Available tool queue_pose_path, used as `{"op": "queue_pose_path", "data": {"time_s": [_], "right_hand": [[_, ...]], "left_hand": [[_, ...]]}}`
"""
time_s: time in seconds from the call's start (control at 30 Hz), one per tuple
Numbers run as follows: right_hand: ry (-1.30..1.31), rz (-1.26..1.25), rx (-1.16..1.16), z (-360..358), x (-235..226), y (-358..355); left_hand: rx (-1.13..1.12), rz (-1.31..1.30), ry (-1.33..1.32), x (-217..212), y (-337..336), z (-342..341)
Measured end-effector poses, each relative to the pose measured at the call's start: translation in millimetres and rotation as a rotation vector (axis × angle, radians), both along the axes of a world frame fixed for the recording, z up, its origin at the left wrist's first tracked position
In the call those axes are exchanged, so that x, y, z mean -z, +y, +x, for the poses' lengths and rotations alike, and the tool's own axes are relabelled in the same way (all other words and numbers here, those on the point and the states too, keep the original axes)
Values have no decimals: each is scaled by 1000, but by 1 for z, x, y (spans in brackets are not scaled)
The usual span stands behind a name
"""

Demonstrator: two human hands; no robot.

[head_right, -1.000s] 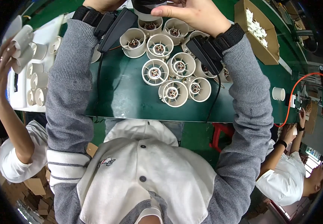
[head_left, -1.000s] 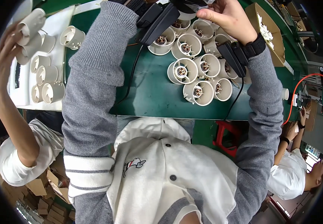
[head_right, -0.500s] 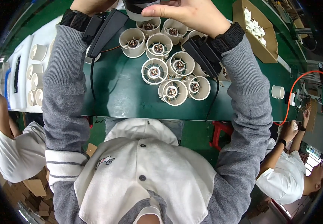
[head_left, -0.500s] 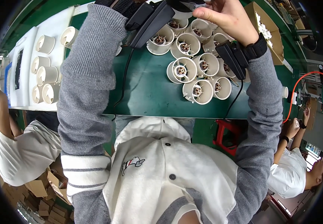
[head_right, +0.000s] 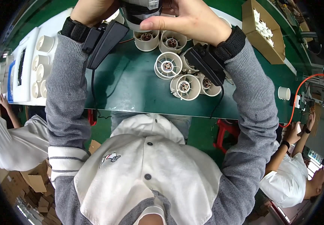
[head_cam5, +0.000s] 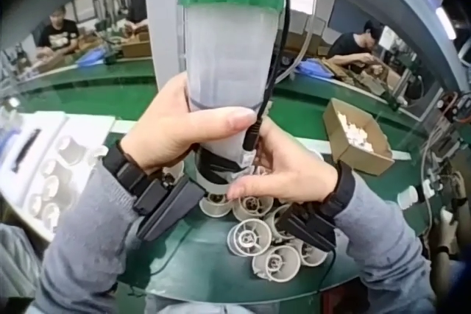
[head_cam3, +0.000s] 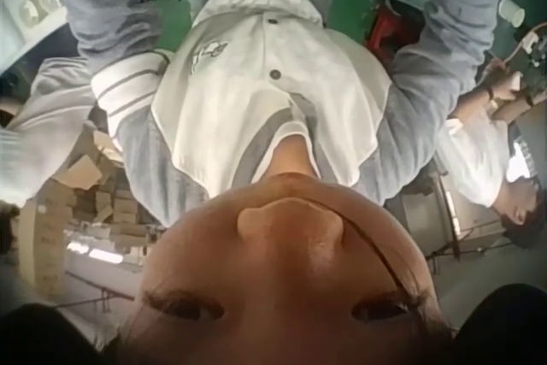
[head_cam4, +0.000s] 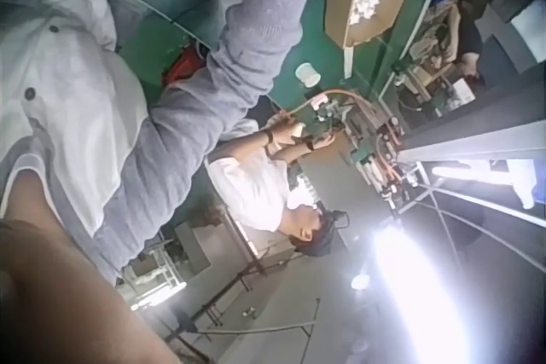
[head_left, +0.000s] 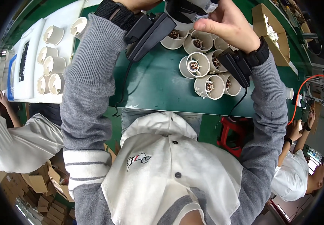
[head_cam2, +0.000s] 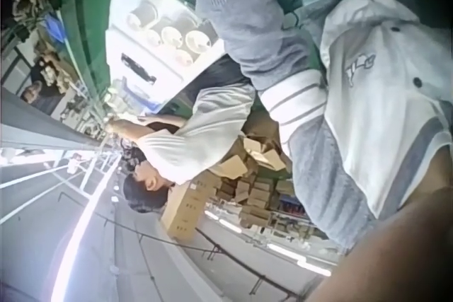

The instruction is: Assembling small plastic and metal components into housing units on a production line.

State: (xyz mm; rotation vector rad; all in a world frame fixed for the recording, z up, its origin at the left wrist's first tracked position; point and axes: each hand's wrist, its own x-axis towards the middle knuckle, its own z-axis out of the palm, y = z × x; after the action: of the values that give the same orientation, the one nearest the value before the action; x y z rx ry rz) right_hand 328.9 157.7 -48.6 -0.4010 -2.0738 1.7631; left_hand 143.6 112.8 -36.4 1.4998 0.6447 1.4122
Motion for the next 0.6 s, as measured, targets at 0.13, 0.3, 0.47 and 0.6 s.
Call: {"op": "queue_pose_path", "data": {"time_s": [0.13, 0.3, 0.47, 0.6], "right_hand": [[16, 102, 17, 1, 12, 5], [39, 122, 6, -2, 12, 3], [17, 64, 24, -3, 12, 2], [29, 31, 18, -3, 12, 4]], "left_hand": [[130, -211, -153, -4, -8, -1], [23, 1, 12, 10, 5, -2], [22, 1, 6, 14, 8, -4], [37, 5, -2, 15, 9, -2]]}}
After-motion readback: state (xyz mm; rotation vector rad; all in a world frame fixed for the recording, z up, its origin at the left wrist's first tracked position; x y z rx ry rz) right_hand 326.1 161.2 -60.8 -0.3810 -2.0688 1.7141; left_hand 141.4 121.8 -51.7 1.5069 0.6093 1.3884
